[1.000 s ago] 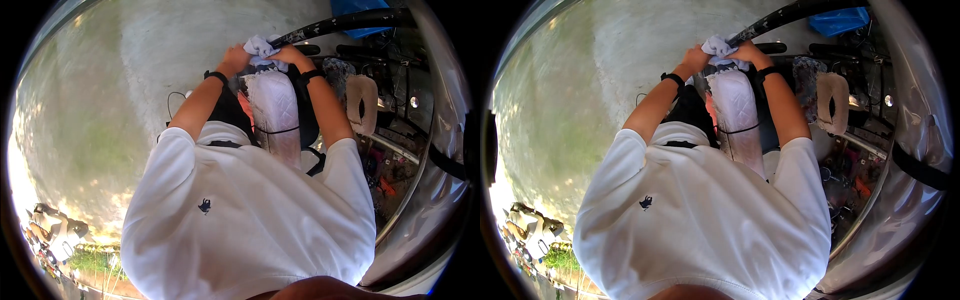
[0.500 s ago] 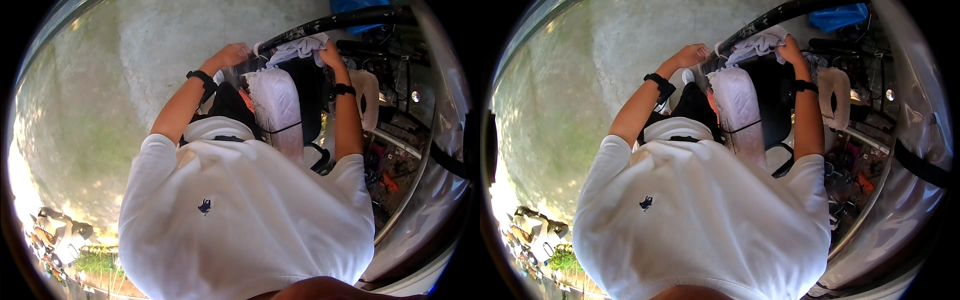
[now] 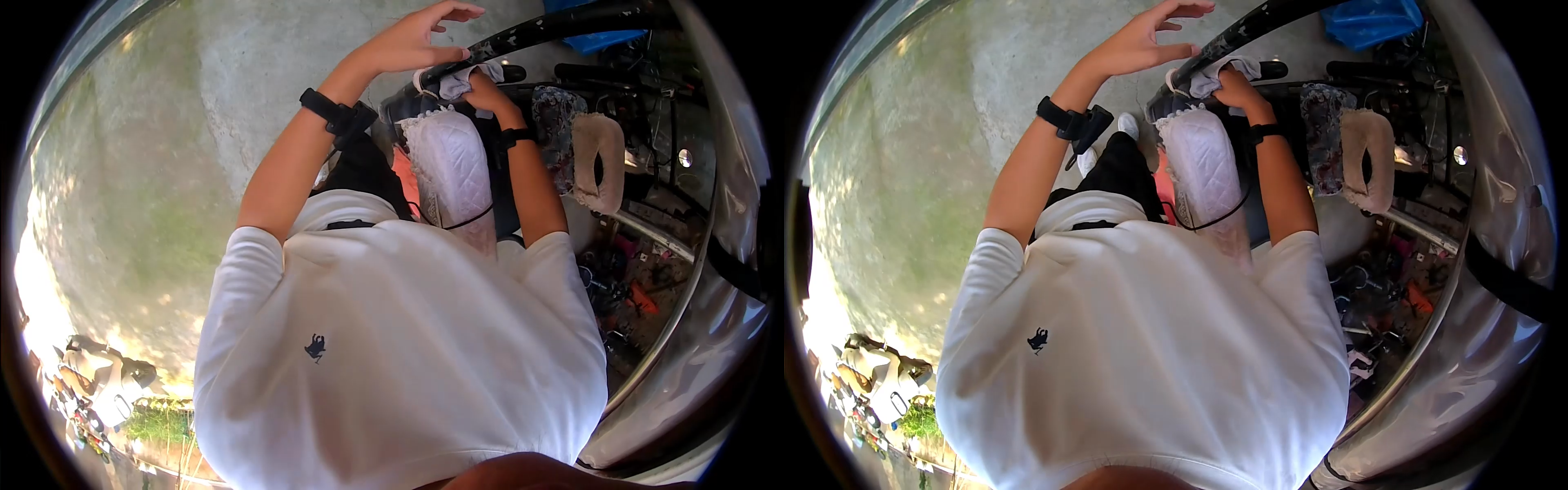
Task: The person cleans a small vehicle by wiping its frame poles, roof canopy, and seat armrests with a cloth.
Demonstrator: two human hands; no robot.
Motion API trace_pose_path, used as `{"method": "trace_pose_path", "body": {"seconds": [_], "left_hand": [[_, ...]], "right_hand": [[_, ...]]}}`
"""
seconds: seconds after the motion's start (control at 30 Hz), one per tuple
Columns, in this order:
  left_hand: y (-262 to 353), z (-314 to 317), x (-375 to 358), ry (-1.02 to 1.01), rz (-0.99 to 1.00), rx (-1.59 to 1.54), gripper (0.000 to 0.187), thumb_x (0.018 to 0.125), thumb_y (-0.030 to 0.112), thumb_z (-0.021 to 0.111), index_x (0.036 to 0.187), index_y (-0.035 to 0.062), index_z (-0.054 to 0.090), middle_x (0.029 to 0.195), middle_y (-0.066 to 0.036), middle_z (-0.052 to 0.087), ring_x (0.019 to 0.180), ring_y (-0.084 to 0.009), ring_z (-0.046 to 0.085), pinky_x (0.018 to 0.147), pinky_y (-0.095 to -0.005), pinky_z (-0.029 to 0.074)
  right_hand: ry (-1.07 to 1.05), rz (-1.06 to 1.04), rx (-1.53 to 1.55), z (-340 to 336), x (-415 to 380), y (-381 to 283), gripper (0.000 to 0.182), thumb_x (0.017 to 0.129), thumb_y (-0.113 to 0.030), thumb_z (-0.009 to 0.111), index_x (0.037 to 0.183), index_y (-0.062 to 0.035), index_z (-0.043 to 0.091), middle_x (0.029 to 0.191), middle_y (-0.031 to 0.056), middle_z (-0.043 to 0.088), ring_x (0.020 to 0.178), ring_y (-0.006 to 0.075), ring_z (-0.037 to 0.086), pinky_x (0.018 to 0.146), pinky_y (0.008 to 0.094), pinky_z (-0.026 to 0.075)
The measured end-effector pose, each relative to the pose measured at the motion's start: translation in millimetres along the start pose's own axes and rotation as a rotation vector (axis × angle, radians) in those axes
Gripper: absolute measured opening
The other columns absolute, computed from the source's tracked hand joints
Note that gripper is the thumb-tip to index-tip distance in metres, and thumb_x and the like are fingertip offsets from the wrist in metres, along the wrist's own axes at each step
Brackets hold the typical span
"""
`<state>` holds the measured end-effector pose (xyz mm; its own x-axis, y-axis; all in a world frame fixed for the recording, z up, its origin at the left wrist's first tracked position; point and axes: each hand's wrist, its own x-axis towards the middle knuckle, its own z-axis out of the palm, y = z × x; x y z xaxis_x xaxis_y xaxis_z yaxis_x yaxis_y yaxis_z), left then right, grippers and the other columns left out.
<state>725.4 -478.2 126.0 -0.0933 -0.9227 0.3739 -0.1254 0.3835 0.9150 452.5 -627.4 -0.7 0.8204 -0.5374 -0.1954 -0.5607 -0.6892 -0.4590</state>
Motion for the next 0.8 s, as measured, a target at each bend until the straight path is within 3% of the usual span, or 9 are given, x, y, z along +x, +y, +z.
{"method": "trace_pose_path", "body": {"seconds": [0.2,0.27,0.3,0.4,0.47,0.53,0.67,0.7,0.8], "left_hand": [[30,43,52,-0.031,-0.007,0.013,0.053,0.083,0.03,0.075,0.127,0.0081,0.055,0.117,-0.014,0.064,0.111,-0.025,0.061,0.091,-0.0327,0.05],[18,51,78,-0.191,-0.129,0.004,0.067,0.08,0.039,0.079,0.133,0.0091,0.05,0.126,-0.019,0.058,0.118,-0.0279,0.058,0.095,-0.0336,0.048],[16,57,75,-0.011,0.101,-0.161,0.042,0.084,0.019,0.075,0.118,0.0013,0.056,0.091,-0.006,0.06,0.086,-0.0135,0.057,0.079,-0.0308,0.049],[15,64,74,0.046,0.097,-0.279,0.03,0.086,0.018,0.074,0.105,0.001,0.057,0.077,-0.001,0.051,0.074,-0.0096,0.048,0.066,-0.0284,0.045],[19,64,71,0.043,0.093,-0.38,0.028,0.087,0.017,0.073,0.103,0.0013,0.057,0.078,0.0,0.052,0.074,-0.0089,0.048,0.065,-0.0276,0.045],[24,62,67,0.036,0.084,-0.473,0.025,0.088,0.016,0.072,0.102,0.0017,0.056,0.079,0.001,0.052,0.074,-0.0083,0.048,0.065,-0.0267,0.044],[20,58,71,-0.026,0.025,-0.4,0.025,0.088,0.016,0.072,0.098,0.0019,0.054,0.079,0.001,0.052,0.073,-0.0092,0.048,0.064,-0.0268,0.044],[15,62,71,-0.022,0.057,-0.403,0.026,0.088,0.016,0.072,0.099,0.0023,0.053,0.08,0.0,0.052,0.074,-0.01,0.048,0.064,-0.0276,0.044],[13,59,64,0.026,-0.007,-0.153,0.042,0.085,0.017,0.075,0.118,0.004,0.052,0.098,-0.005,0.057,0.088,-0.0145,0.054,0.077,-0.03,0.047]], "right_hand": [[0.174,0.018,-0.014,7,4,45,0.048,0.076,-0.002,0.057,0.123,-0.0009,0.059,0.112,0.0251,0.066,0.107,0.0391,0.063,0.092,0.0425,0.049],[0.08,0.46,0.083,-1,18,7,0.049,0.076,0.002,0.052,0.125,0.0034,0.055,0.121,0.0211,0.062,0.115,0.0352,0.059,0.093,0.0427,0.047],[0.012,0.509,0.193,0,19,3,0.048,0.075,0.001,0.055,0.123,0.0045,0.055,0.112,0.0193,0.066,0.105,0.0302,0.064,0.085,0.0376,0.05],[0.043,0.221,0.526,6,3,3,0.047,0.075,-0.003,0.057,0.121,0.0049,0.056,0.101,0.0175,0.068,0.095,0.0252,0.066,0.077,0.0327,0.051],[-0.011,0.179,0.563,-2,2,18,0.043,0.075,-0.006,0.057,0.116,0.0055,0.06,0.095,0.0152,0.07,0.089,0.0229,0.067,0.074,0.0329,0.051],[0.113,0.535,0.3,-10,-3,23,0.038,0.075,-0.007,0.056,0.11,0.0049,0.064,0.093,0.0139,0.071,0.087,0.0223,0.068,0.074,0.0329,0.052],[0.244,0.334,0.194,19,-1,30,0.036,0.075,-0.006,0.053,0.108,0.0032,0.066,0.094,0.0119,0.071,0.088,0.0193,0.066,0.075,0.0322,0.05],[0.114,0.39,0.576,4,-7,8,0.036,0.075,-0.005,0.054,0.108,0.002,0.067,0.095,0.0076,0.069,0.087,0.0178,0.064,0.075,0.0313,0.049],[-0.244,0.411,0.576,-31,-15,-9,0.047,0.073,-0.003,0.052,0.119,0.0009,0.063,0.104,0.0112,0.069,0.093,0.0204,0.065,0.081,0.0325,0.05]]}}
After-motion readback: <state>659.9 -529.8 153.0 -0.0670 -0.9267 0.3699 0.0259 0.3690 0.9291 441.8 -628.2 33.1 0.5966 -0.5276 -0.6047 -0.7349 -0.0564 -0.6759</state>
